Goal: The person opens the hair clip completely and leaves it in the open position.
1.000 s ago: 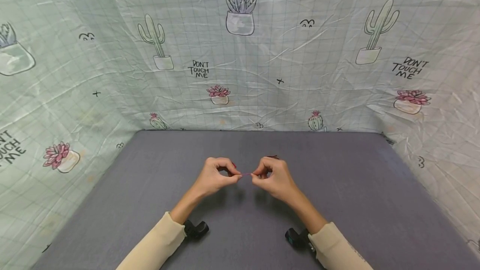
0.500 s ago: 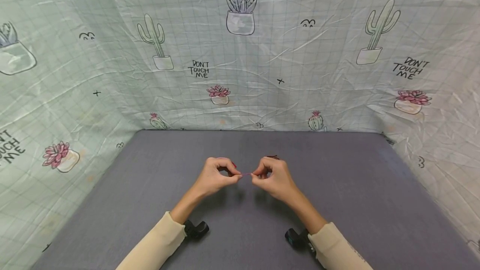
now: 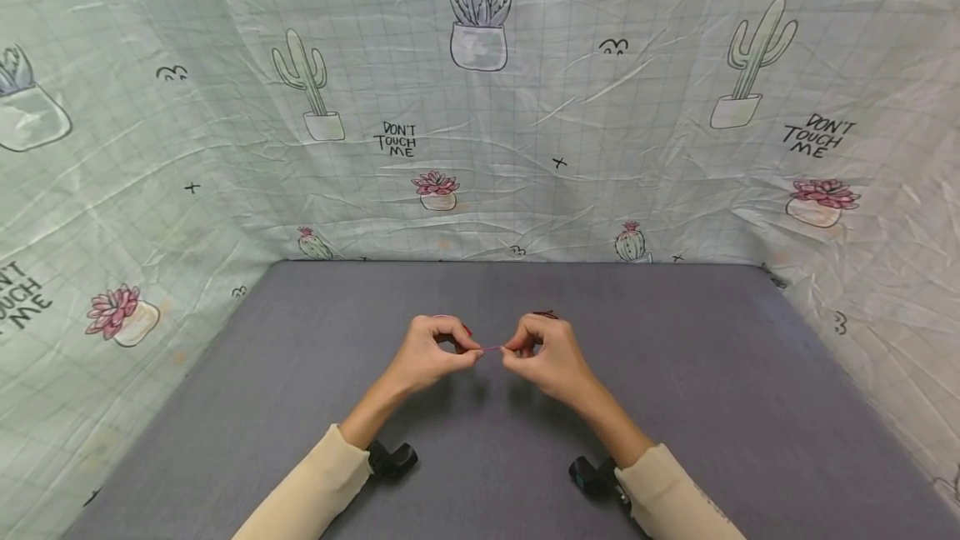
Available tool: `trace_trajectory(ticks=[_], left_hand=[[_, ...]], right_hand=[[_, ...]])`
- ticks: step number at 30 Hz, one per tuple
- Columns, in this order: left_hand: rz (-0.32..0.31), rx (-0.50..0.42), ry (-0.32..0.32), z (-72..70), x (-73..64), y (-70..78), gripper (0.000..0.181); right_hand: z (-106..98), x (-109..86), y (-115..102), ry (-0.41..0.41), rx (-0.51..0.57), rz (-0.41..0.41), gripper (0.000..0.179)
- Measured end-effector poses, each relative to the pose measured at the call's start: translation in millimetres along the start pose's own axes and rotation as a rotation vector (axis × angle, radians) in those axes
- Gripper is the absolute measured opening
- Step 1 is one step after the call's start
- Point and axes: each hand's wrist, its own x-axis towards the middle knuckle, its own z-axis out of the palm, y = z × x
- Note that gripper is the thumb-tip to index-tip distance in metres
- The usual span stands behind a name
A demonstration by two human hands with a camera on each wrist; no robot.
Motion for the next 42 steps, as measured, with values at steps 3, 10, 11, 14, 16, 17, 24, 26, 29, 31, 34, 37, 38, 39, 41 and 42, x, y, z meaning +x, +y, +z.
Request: trace_trajectory(ticks=[3, 10, 11, 14, 16, 17, 24, 26, 29, 31, 34, 37, 38, 39, 41, 42], left_hand=[[0.008, -0.005, 0.004, -1.2, -1.2, 11.9, 0.010], [-0.012, 0.000, 0.007, -1.8, -2.1, 16.2, 0.010], [-0.015, 0.000, 0.005, -1.9, -1.9, 16.4, 0.010], [-0.017, -0.001, 0.004, -1.7, -1.6, 14.8, 0.010], [-0.018, -0.003, 0.006, -1.6, -1.8, 15.7, 0.010], [-0.013, -0.003, 0.008, -1.5, -2.0, 15.8, 0.010], [-0.008, 0.010, 0.015, 0.2, -2.3, 5.5, 0.012], [-0.017, 0.019, 0.017, 1.3, -2.3, -2.2, 0.013], [-0.018, 0.024, 0.018, 2.1, -2.2, -11.8, 0.013], [-0.013, 0.019, 0.016, 1.8, -2.1, -14.7, 0.013], [-0.002, 0.015, 0.015, 1.3, -1.7, -16.8, 0.014], [0.000, 0.029, 0.022, 1.5, -1.0, -17.2, 0.015], [-0.002, 0.036, 0.025, 1.9, -0.6, -17.2, 0.015], [-0.003, 0.046, 0.027, 2.3, -0.3, -17.2, 0.016], [-0.001, 0.059, 0.030, 2.9, 0.1, -17.3, 0.015], [0.002, 0.063, 0.031, 3.2, 0.3, -17.5, 0.015]], right_hand=[[0.5, -0.3, 0.0, 0.004, -0.002, -0.005, 0.031], [1.2, -1.2, 1.7, 0.013, 0.006, -0.010, 0.032], [1.4, -1.4, 2.2, 0.014, 0.005, -0.011, 0.032], [1.7, -1.3, 1.8, 0.016, 0.002, -0.012, 0.032], [2.0, -1.1, 1.4, 0.017, -0.002, -0.012, 0.033], [2.1, -1.1, 1.3, 0.016, -0.004, -0.013, 0.033], [2.2, -0.9, 2.1, 0.013, 0.005, -0.017, 0.032], [2.2, -1.1, 2.3, 0.013, 0.007, -0.017, 0.032], [2.3, -1.2, 2.3, 0.014, 0.007, -0.018, 0.032], [2.4, -1.3, 2.2, 0.017, 0.005, -0.021, 0.032], [2.7, -1.7, 1.8, 0.019, 0.000, -0.029, 0.032], [2.7, -1.5, 1.3, 0.021, -0.001, -0.034, 0.032], [2.7, -1.5, 1.4, 0.021, -0.001, -0.034, 0.031], [2.5, -1.5, 1.4, 0.021, 0.000, -0.034, 0.031], [2.3, -1.5, 1.3, 0.020, 0.001, -0.031, 0.031], [2.3, -1.5, 1.3, 0.020, 0.000, -0.030, 0.031]])
